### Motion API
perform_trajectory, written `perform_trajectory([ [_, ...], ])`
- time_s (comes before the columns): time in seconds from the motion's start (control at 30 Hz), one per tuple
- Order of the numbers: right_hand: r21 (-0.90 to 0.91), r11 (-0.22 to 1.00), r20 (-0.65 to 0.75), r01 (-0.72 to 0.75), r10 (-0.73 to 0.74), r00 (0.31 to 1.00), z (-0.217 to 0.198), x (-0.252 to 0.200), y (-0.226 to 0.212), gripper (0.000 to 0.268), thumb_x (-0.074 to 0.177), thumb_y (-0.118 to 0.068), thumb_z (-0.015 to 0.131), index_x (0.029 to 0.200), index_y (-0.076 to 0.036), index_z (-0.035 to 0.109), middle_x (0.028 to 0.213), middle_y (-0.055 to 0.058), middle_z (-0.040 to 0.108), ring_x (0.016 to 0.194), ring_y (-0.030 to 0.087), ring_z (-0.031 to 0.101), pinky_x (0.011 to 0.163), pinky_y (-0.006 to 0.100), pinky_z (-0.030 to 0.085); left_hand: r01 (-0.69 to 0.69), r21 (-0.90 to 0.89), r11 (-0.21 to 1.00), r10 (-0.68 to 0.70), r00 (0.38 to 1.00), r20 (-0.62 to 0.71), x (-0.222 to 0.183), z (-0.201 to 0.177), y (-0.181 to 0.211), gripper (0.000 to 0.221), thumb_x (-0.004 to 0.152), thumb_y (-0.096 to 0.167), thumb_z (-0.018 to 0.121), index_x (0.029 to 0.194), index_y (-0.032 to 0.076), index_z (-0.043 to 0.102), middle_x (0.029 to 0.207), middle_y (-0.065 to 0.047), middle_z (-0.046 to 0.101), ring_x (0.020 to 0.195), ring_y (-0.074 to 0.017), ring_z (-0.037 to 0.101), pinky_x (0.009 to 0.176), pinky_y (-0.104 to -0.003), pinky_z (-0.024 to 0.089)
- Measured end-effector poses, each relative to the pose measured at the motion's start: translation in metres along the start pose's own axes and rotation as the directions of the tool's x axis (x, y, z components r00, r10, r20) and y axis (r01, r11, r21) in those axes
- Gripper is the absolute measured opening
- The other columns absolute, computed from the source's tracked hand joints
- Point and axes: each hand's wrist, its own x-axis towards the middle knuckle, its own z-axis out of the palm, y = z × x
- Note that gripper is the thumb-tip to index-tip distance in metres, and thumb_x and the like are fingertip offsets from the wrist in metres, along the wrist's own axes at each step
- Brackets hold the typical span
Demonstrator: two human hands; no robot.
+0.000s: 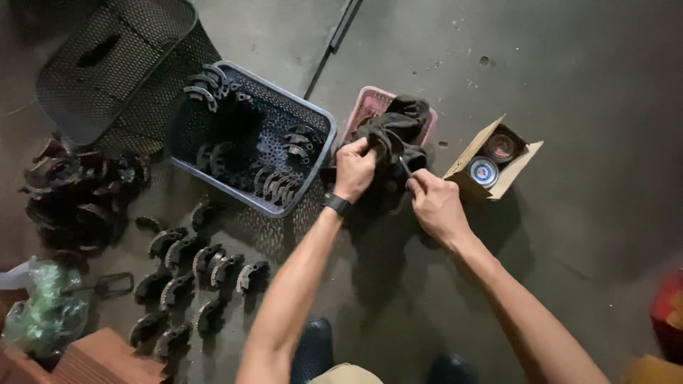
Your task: Mixing grease or a lubricant compound in a small container using spoons.
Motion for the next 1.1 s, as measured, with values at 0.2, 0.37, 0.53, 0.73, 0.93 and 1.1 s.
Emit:
perform_trajectory([
  [0.2, -0.104, 0.994, 0.136, -0.044, 0.058, 0.989, -0.007, -0.021, 0.015, 0.015, 0.095, -0.014, 0.065, 0.094, 0.0, 0.069, 0.08, 0.024, 0.067, 0.072, 0.041, 0.068, 0.063, 0.046, 0.053, -0.104, 0.195, 0.975, 0.137, 0.977, -0.162, 0.034, -0.05, -0.098, 0.012, 0.097, -0.005, 0.06, 0.09, -0.006, 0.071, 0.077, -0.003, 0.065, 0.074, -0.0083, 0.054, 0.072, -0.028, 0.049],
  [0.37, -0.009, 0.987, 0.027, -0.163, 0.163, 0.986, -0.027, -0.014, 0.022, 0.021, 0.102, -0.018, 0.062, 0.1, 0.0, 0.074, 0.073, 0.019, 0.064, 0.06, 0.027, 0.061, 0.058, 0.041, 0.049, 0.169, -0.548, 0.819, -0.197, 0.98, 0.008, 0.018, -0.045, 0.005, 0.022, 0.103, 0.007, 0.053, 0.105, 0.0, 0.074, 0.099, -0.005, 0.075, 0.086, -0.0146, 0.067, 0.08, -0.032, 0.056],
  [0.53, 0.384, 0.857, 0.07, -0.343, 0.344, 0.936, -0.009, 0.016, 0.006, 0.024, 0.105, -0.02, 0.061, 0.101, -0.001, 0.075, 0.073, 0.004, 0.067, 0.062, 0.01, 0.058, 0.053, 0.03, 0.049, 0.26, -0.741, 0.62, -0.265, 0.958, 0.114, -0.016, -0.007, -0.01, 0.034, 0.104, 0.014, 0.042, 0.111, 0.001, 0.072, 0.106, -0.009, 0.075, 0.091, -0.02, 0.071, 0.085, -0.035, 0.059],
  [0.73, 0.59, 0.675, 0.209, -0.443, 0.402, 0.891, 0.037, 0.021, 0.003, 0.02, 0.102, -0.018, 0.058, 0.097, 0.0, 0.068, 0.069, 0.002, 0.066, 0.053, 0.01, 0.06, 0.047, 0.026, 0.049, 0.239, -0.569, 0.787, -0.3, 0.954, -0.015, -0.022, 0.026, -0.034, 0.011, 0.102, 0.003, 0.065, 0.108, 0.001, 0.073, 0.093, -0.002, 0.07, 0.074, -0.0131, 0.06, 0.065, -0.031, 0.049],
  [0.93, 0.523, 0.731, 0.114, -0.438, 0.449, 0.886, 0.073, 0.008, 0.021, 0.023, 0.105, -0.018, 0.054, 0.096, -0.001, 0.067, 0.065, 0.003, 0.062, 0.05, 0.01, 0.055, 0.044, 0.027, 0.044, 0.163, -0.29, 0.943, -0.226, 0.954, -0.198, -0.024, 0.037, -0.056, 0.008, 0.098, 0.003, 0.067, 0.099, 0.0, 0.074, 0.085, 0.002, 0.067, 0.073, -0.007, 0.054, 0.063, -0.027, 0.047],
  [1.1, 0.467, 0.8, 0.045, -0.377, 0.404, 0.914, 0.076, 0.005, 0.025, 0.025, 0.105, -0.018, 0.055, 0.097, 0.0, 0.068, 0.065, 0.002, 0.061, 0.052, 0.008, 0.054, 0.047, 0.028, 0.044, 0.103, -0.049, 0.993, -0.114, 0.935, -0.335, -0.026, 0.046, -0.042, 0.009, 0.098, 0.005, 0.063, 0.102, 0.001, 0.07, 0.084, 0.002, 0.069, 0.074, -0.0058, 0.056, 0.066, -0.026, 0.049],
])
